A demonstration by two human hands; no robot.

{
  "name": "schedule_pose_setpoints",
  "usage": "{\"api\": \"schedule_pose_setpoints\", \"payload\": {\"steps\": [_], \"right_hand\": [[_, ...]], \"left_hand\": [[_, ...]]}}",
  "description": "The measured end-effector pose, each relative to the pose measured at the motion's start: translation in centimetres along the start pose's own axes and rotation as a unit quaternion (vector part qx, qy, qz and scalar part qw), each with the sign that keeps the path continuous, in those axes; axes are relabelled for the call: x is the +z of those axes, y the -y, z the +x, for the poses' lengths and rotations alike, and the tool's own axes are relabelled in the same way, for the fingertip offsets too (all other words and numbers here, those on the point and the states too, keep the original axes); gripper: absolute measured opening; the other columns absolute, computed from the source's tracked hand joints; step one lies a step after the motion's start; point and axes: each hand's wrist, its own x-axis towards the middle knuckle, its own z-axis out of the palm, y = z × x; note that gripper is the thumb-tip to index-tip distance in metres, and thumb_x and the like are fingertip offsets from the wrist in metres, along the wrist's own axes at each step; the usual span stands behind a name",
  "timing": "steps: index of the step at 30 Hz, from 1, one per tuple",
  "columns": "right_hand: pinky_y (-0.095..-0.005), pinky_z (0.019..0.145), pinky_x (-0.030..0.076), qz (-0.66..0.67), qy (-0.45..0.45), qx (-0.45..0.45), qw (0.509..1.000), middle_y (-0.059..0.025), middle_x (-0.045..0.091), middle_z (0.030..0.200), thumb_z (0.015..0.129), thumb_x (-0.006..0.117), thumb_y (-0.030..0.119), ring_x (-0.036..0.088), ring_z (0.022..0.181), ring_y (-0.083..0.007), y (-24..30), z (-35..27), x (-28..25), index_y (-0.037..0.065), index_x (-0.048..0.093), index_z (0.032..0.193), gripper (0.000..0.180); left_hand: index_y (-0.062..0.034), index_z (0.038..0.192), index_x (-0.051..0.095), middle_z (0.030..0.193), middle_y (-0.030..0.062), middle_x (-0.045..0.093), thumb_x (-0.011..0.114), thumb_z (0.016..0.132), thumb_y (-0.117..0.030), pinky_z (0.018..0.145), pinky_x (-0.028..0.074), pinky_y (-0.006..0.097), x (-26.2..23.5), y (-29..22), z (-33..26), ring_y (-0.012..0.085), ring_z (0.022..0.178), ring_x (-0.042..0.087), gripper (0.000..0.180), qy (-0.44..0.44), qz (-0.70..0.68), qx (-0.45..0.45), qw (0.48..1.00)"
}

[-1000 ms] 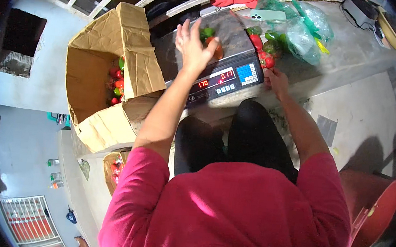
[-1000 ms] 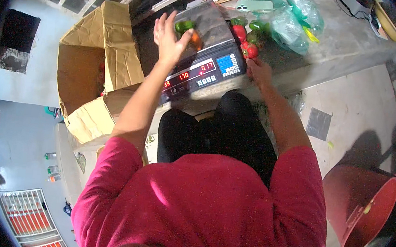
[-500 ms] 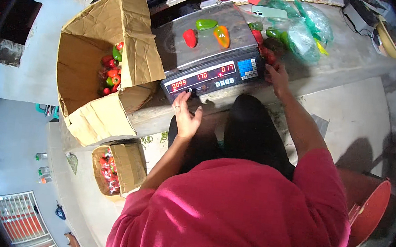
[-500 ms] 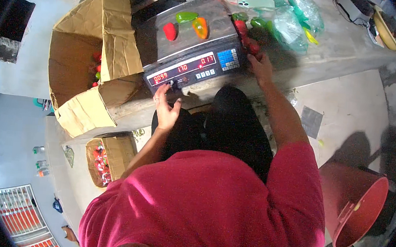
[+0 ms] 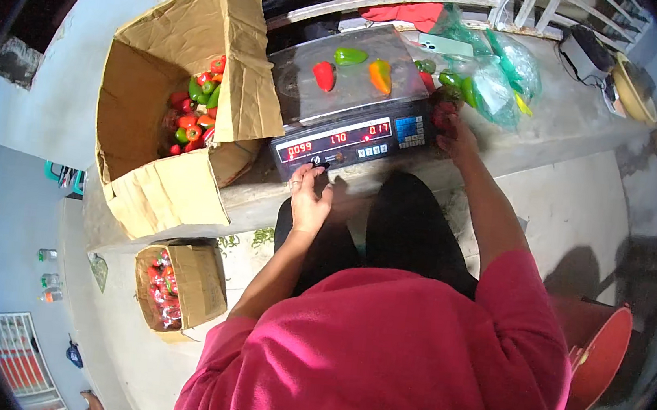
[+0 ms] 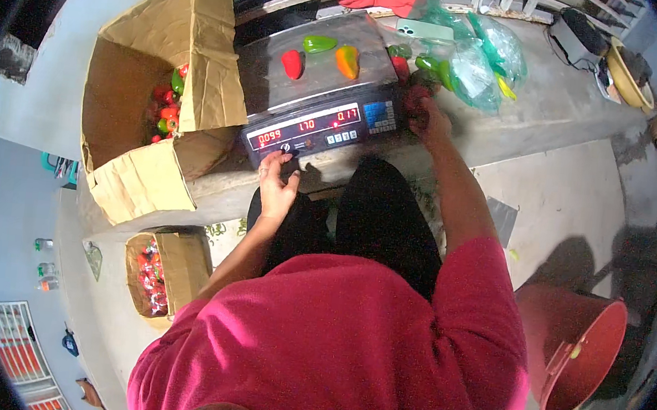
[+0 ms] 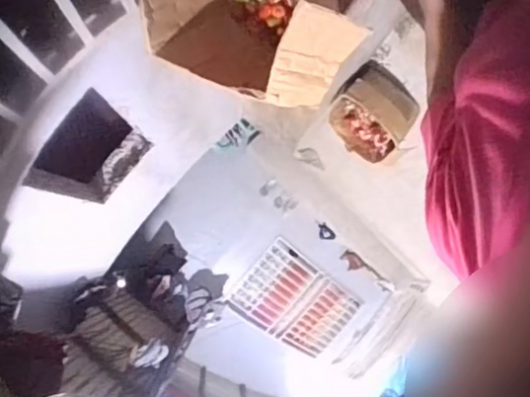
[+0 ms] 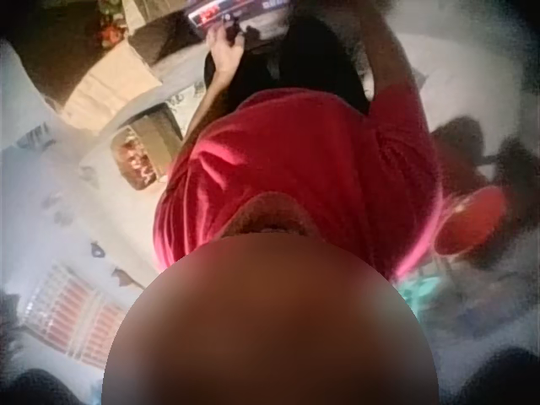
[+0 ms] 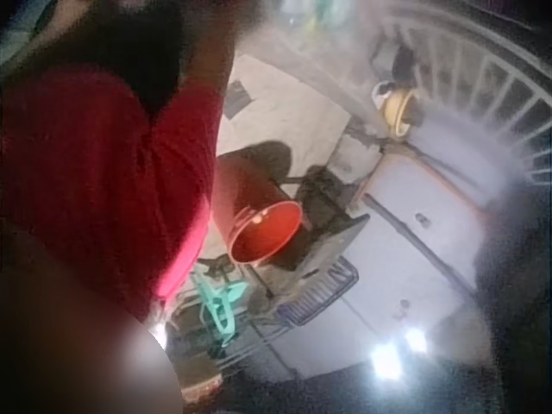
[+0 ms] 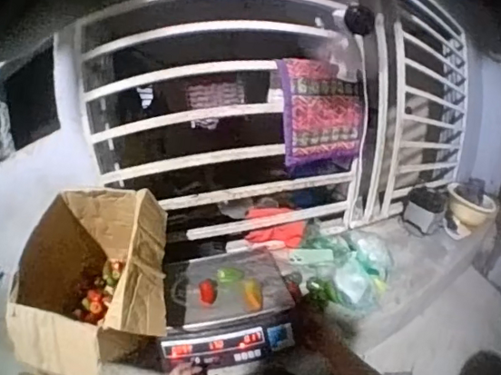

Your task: The person selects red and green bell peppers from a cardboard box and places them on a digital scale to weigh them. They then transfer the peppers into clear plastic bags, tie the bags closed, and place the packaged peppers into a smaller cardboard box.

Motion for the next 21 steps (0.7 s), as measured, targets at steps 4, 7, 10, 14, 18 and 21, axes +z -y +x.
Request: {"api": "schedule_pose_setpoints", "payload": {"steps": [4,7,10,14,18,21], "right_hand": [[-0.0319,0.061,0.049,0.115,0.074,-0.003,0.991,-0.0027,0.055,0.084,0.078,0.06,0.039,0.055,0.071,-0.0168,0.8,-0.8,0.3,0.014,0.053,0.104,0.037],[-0.03,0.063,0.048,0.129,0.132,-0.037,0.982,-0.0019,0.057,0.086,0.08,0.058,0.036,0.055,0.071,-0.014,2.1,-1.6,1.9,0.012,0.054,0.104,0.034],[-0.0267,0.065,0.046,0.006,0.193,-0.111,0.975,-0.0029,0.059,0.092,0.083,0.055,0.031,0.054,0.073,-0.0114,4.6,-1.7,4.9,0.01,0.053,0.108,0.033],[-0.0256,0.066,0.043,-0.162,0.249,-0.262,0.918,-0.0034,0.061,0.091,0.081,0.058,0.03,0.055,0.074,-0.017,7.3,-5.2,12.5,0.014,0.058,0.105,0.029],[-0.0361,0.077,0.038,-0.48,0.159,-0.517,0.691,-0.0045,0.062,0.09,0.069,0.066,0.036,0.055,0.083,-0.0217,6.2,-2.4,15.9,0.014,0.062,0.096,0.036],[-0.0518,0.086,0.027,-0.583,0.087,-0.6,0.54,-0.0025,0.062,0.089,0.056,0.071,0.043,0.052,0.091,-0.0233,5.4,-4.5,18.7,0.016,0.064,0.091,0.044]], "left_hand": [[-0.0054,0.099,0.057,0.112,0.0181,0.048,0.063,0.068,-0.011,0.092,0.035,0.04,0.1,0.4,0.0,0.0341,0.105,0.044,0.033,-0.007,-0.007,0.001,1.0],[-0.0055,0.099,0.057,0.111,0.0176,0.049,0.063,0.068,-0.011,0.091,0.036,0.04,0.1,0.4,0.1,0.0336,0.104,0.044,0.032,-0.015,-0.006,-0.003,1.0],[-0.0054,0.098,0.057,0.11,0.0171,0.049,0.064,0.068,-0.012,0.09,0.036,0.04,0.3,0.5,0.3,0.0333,0.103,0.045,0.032,-0.015,-0.02,-0.013,1.0],[-0.0053,0.098,0.057,0.11,0.0169,0.049,0.063,0.068,-0.012,0.089,0.037,0.039,0.2,0.4,0.3,0.0336,0.103,0.045,0.032,-0.028,-0.015,-0.023,0.999],[-0.0049,0.097,0.058,0.109,0.0168,0.05,0.063,0.067,-0.011,0.088,0.038,0.04,0.1,0.5,0.3,0.0336,0.102,0.046,0.031,-0.036,-0.028,-0.022,0.999],[-0.0055,0.097,0.057,0.109,0.0165,0.049,0.063,0.067,-0.011,0.088,0.039,0.039,-0.1,0.4,0.3,0.0335,0.102,0.046,0.031,-0.031,-0.026,-0.029,0.999]]}}
